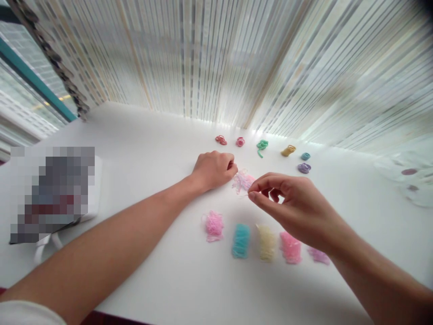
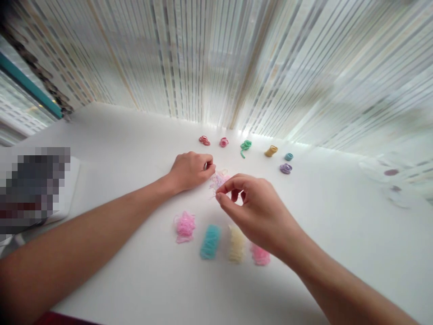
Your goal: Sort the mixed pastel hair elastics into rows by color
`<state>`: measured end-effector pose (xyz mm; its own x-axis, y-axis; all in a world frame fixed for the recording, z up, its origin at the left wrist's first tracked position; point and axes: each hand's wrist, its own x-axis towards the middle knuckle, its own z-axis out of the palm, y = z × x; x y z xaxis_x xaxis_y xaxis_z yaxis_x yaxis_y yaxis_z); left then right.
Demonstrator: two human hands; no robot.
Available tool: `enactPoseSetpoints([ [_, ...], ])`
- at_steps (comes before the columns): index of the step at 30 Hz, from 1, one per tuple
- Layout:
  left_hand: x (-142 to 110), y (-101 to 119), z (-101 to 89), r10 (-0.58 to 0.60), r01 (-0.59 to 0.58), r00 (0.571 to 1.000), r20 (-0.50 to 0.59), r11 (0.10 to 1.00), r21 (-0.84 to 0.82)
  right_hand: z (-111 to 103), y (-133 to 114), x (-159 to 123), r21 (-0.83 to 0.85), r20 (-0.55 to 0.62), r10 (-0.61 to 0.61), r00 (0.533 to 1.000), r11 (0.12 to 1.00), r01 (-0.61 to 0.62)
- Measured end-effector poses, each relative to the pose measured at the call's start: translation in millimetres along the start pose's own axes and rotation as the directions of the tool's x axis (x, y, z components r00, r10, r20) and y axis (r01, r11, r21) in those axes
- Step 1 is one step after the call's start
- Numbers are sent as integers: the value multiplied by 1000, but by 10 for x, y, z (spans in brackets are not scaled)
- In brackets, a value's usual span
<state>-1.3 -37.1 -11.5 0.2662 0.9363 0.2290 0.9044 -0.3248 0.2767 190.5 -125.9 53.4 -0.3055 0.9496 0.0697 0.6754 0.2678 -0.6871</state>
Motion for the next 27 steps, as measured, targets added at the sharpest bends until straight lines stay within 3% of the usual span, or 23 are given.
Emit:
enactPoseSetpoints([
  [5,-3,10,0,4,-4,1000,-4,1000,2,255,-137,-22,-33,51,9,999,999,-8],
  [14,-9,20,-4,0,0,1000,-5,1000,2,531,-210,-42,-131,36,-45,998,990,49],
  [27,-13,27,-22,-7,7,1000,16,1000,6,575,-165,-64,-174,104,-40,994,983,58],
])
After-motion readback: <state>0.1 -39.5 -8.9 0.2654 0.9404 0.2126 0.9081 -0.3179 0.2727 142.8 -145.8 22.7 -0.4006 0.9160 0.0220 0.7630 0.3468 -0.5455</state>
